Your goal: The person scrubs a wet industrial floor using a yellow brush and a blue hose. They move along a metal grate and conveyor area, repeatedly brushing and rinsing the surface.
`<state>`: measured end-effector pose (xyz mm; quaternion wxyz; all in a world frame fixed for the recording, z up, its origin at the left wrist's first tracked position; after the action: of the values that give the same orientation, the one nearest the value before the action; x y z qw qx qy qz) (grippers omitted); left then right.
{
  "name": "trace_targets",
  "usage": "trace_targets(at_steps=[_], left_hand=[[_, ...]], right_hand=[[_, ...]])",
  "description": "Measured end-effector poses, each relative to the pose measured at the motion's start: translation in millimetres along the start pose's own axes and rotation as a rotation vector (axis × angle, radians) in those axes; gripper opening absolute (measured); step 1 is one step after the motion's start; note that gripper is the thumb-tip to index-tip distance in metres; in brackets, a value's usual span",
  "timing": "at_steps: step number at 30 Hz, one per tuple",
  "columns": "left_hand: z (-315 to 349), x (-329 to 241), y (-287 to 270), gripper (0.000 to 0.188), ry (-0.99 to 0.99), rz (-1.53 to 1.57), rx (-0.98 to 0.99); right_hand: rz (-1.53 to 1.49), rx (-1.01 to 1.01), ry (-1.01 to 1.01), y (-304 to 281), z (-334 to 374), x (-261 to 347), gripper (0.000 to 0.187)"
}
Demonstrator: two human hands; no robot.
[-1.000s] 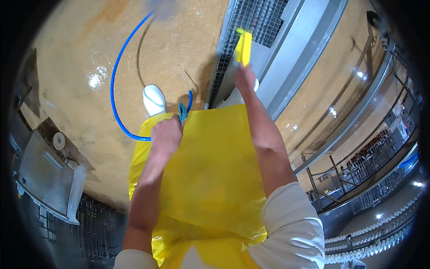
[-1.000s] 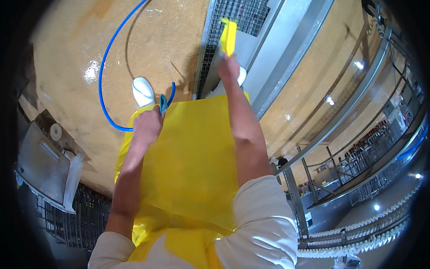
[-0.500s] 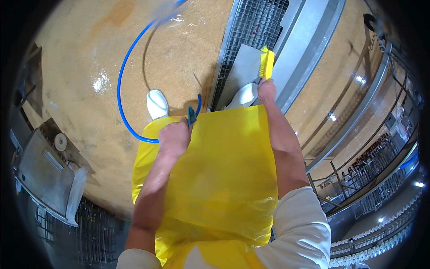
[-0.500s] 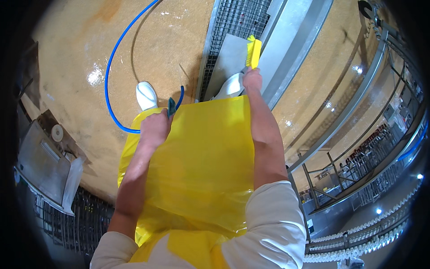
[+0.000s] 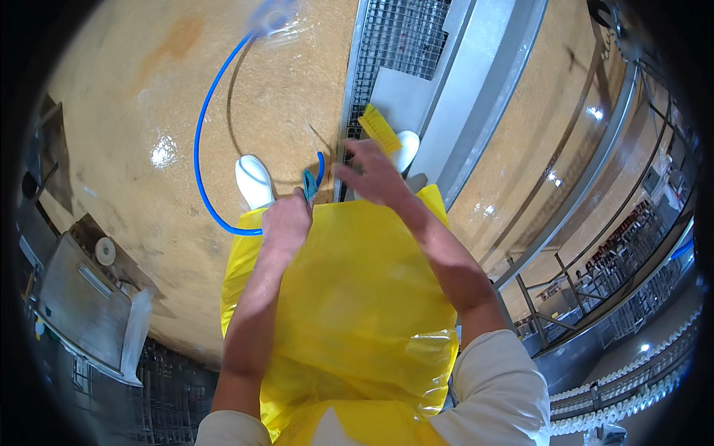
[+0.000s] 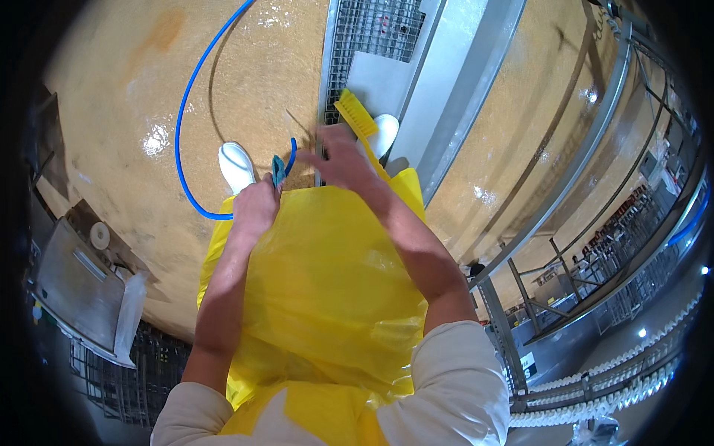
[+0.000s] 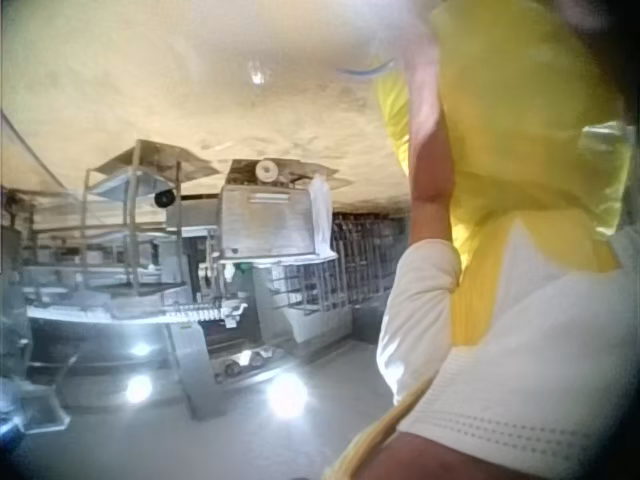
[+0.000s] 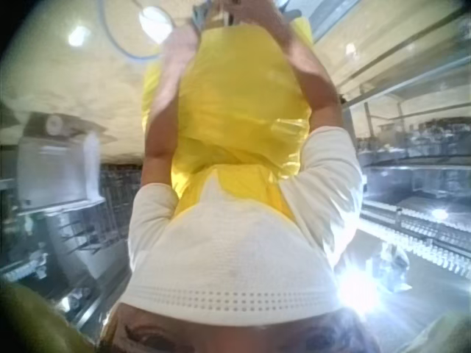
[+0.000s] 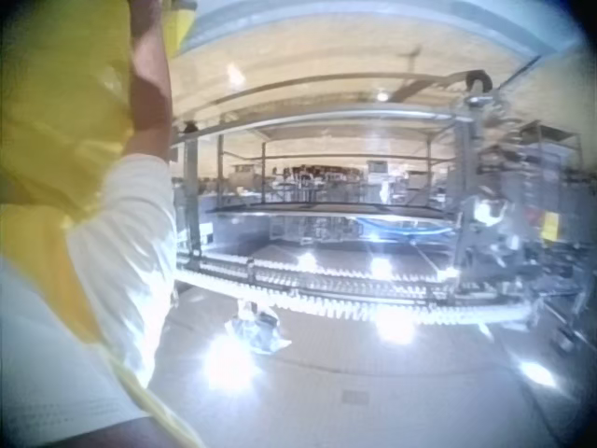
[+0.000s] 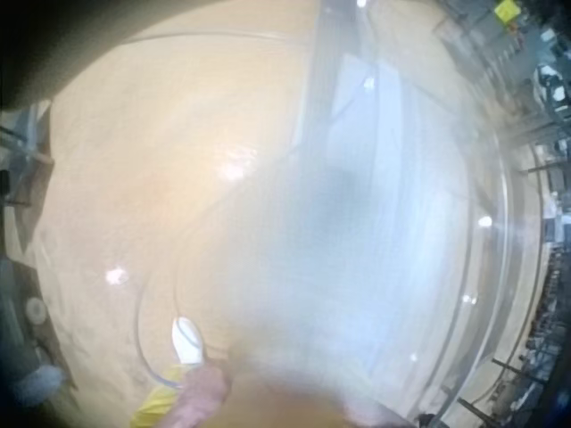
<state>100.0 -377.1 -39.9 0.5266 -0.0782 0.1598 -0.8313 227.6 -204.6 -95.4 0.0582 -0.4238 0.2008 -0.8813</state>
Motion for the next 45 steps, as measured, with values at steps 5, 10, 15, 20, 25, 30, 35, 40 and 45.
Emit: trace_targets(at_steps=[5,10,15,20,25,30,35,40,45], left_hand=[[-6,-2,11,0.038,0.05,-0.051,0.051],[-7,0,15,0.042,0.018,-0.033,0.093],[-5,-3,13,0.044,0.026,-0.044,0.101],[-5,-15,-2,0.037,0.038,-0.048,0.1],[-12,-2,17,0.037,0.029,-0.057,0.118],[-15,4,14,0.041,-0.001,-0.082,0.075],[-17,19,15,0.046,-0.017,-0.116,0.111],[-19,31,4,0.044,-0.032,-0.202,0.168],[-24,38,0,0.042,-0.009,-0.222,0.154]], right_hand=[[-0.375,0.171,-0.1,36,-12,34,0.034],[-0.278,0.322,0.201,43,-10,14,0.024],[-0.481,0.301,0.149,50,-5,-34,0.033],[-0.54,0.447,0.299,22,-21,-20,0.031],[-0.367,0.527,0.235,51,-10,-14,0.032],[-0.111,0.054,0.028,76,-9,-93,0.032],[0.087,-0.54,0.314,-42,-55,-160,0.021],[0.296,-0.754,0.21,-42,-94,-238,0.036],[0.301,-0.683,0.221,55,-130,-232,0.068]])
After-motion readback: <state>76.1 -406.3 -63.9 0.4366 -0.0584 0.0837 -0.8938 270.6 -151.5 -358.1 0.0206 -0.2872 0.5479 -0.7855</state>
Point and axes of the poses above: each hand's wrist, its own z-axis away from the middle knuckle, its own y-axis out of the palm, x = y × z, the point moved 1 cm from there along -z, towards the middle knuckle, and after that the axes turned 9 degrees about -y, right-handed, at the moved point
